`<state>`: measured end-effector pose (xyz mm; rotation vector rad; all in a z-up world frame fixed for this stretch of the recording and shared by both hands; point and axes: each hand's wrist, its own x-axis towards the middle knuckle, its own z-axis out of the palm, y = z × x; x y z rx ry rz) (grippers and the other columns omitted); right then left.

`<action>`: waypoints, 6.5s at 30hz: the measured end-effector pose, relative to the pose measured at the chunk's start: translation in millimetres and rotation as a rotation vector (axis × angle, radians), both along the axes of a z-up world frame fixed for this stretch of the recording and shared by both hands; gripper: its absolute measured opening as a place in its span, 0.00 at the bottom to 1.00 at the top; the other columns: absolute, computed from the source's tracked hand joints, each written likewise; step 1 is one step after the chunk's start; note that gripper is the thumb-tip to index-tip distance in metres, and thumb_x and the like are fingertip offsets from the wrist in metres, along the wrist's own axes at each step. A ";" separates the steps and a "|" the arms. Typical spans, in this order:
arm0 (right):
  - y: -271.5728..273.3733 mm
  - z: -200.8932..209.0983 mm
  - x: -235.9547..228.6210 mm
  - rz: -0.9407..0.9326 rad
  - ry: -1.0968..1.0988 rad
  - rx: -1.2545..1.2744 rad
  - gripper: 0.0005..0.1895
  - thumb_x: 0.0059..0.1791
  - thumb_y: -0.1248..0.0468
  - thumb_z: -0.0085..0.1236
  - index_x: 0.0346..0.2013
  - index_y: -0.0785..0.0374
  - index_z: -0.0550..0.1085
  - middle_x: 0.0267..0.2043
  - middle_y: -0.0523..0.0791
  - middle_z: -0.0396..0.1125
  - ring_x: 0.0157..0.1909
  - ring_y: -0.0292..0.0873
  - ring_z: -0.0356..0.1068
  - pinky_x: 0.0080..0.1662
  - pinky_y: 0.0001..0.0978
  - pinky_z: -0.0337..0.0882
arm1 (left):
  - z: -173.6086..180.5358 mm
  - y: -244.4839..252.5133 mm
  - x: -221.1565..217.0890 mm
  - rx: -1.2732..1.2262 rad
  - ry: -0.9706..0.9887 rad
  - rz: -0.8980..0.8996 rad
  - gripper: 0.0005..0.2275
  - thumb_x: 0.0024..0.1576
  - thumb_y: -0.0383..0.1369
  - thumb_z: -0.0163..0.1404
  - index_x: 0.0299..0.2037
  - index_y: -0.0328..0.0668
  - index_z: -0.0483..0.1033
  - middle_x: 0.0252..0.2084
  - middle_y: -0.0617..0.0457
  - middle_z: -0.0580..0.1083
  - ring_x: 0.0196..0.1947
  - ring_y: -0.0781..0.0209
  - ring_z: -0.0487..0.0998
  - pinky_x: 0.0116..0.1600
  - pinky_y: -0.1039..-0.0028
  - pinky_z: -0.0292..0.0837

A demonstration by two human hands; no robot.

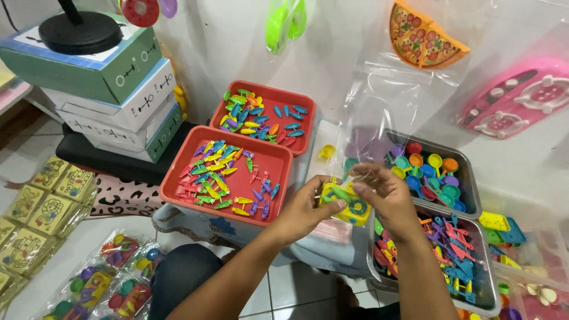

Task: The person assembles small plastic toy sets by placing a yellow toy stove and various miniature utensils into a clear plastic bag. They then wipe a purple toy stove with a cloth and place it into a bag. The person handles multiple toy sets and places them on the floor.

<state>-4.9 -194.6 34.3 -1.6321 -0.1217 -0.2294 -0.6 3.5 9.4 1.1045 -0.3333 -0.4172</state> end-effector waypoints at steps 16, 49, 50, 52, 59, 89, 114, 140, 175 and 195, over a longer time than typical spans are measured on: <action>3.6 3.3 -1.9 0.063 0.112 -0.024 0.26 0.40 0.76 0.69 0.53 0.67 0.77 0.46 0.51 0.75 0.43 0.42 0.73 0.47 0.38 0.75 | -0.9 3.4 4.2 0.129 -0.025 0.065 0.24 0.50 0.23 0.57 0.59 0.40 0.68 0.46 0.46 0.71 0.45 0.56 0.76 0.47 0.73 0.78; -14.7 16.2 -6.5 0.428 0.466 -0.490 0.30 0.41 0.77 0.63 0.59 0.68 0.76 0.45 0.53 0.75 0.51 0.51 0.69 0.58 0.49 0.72 | 26.8 21.6 9.5 -0.039 -0.258 0.299 0.09 0.64 0.29 0.51 0.50 0.34 0.81 0.42 0.44 0.82 0.46 0.63 0.79 0.58 0.63 0.77; -20.8 16.9 -4.4 0.355 0.457 -0.517 0.27 0.42 0.76 0.63 0.57 0.68 0.78 0.43 0.53 0.76 0.48 0.51 0.73 0.55 0.47 0.74 | 28.0 22.9 8.1 -0.030 -0.242 0.287 0.09 0.64 0.29 0.51 0.50 0.34 0.81 0.41 0.46 0.82 0.45 0.64 0.79 0.57 0.65 0.78; -25.9 13.5 15.2 0.293 0.420 -0.557 0.24 0.44 0.75 0.64 0.56 0.67 0.79 0.42 0.53 0.78 0.46 0.51 0.76 0.51 0.45 0.76 | 32.4 23.9 12.0 -0.028 -0.247 0.295 0.09 0.64 0.29 0.51 0.50 0.35 0.81 0.40 0.48 0.82 0.44 0.64 0.79 0.55 0.66 0.79; 7.4 -42.9 66.4 0.288 0.244 -1.166 0.28 0.42 0.53 0.71 0.55 0.56 0.74 0.46 0.51 0.77 0.52 0.55 0.75 0.54 0.48 0.74 | 16.4 22.4 13.8 -0.030 -0.245 0.289 0.08 0.63 0.29 0.52 0.49 0.38 0.82 0.38 0.48 0.82 0.42 0.68 0.79 0.52 0.70 0.80; -82.5 87.5 -72.5 -0.128 -0.449 -0.148 0.09 0.49 0.67 0.62 0.43 0.63 0.76 0.45 0.46 0.72 0.39 0.32 0.70 0.44 0.15 0.73 | 60.6 9.8 -18.1 0.154 -0.547 0.221 0.07 0.60 0.26 0.51 0.43 0.31 0.81 0.41 0.47 0.82 0.35 0.63 0.81 0.40 0.77 0.77; 1.0 132.3 -67.5 -0.114 -0.328 -0.717 0.04 0.45 0.72 0.59 0.33 0.69 0.78 0.41 0.46 0.78 0.45 0.42 0.78 0.47 0.30 0.75 | 69.9 8.3 -28.6 0.192 -0.673 0.201 0.10 0.62 0.29 0.48 0.47 0.32 0.79 0.42 0.47 0.82 0.29 0.66 0.75 0.34 0.77 0.71; 21.8 137.4 -77.0 -0.218 -0.277 -0.755 0.05 0.40 0.71 0.61 0.29 0.68 0.77 0.34 0.42 0.75 0.28 0.35 0.67 0.33 0.23 0.68 | 60.6 -0.5 -32.5 0.204 -0.422 0.178 0.07 0.52 0.24 0.60 0.40 0.32 0.84 0.34 0.51 0.84 0.30 0.69 0.81 0.37 0.82 0.77; 4.1 26.4 -6.3 0.248 0.061 -0.223 0.18 0.35 0.73 0.76 0.38 0.71 0.81 0.35 0.49 0.79 0.43 0.44 0.76 0.53 0.45 0.74 | 41.2 11.8 -4.5 0.234 -0.649 0.468 0.04 0.52 0.28 0.64 0.36 0.49 0.86 0.35 0.54 0.83 0.38 0.58 0.85 0.47 0.71 0.79; -4.4 28.1 -13.3 0.217 -0.105 -0.098 0.21 0.34 0.74 0.77 0.40 0.71 0.80 0.39 0.49 0.77 0.43 0.39 0.72 0.48 0.37 0.74 | 26.4 7.3 -2.3 0.051 -0.302 0.216 0.06 0.49 0.24 0.65 0.36 0.38 0.85 0.31 0.51 0.82 0.33 0.72 0.75 0.39 0.78 0.74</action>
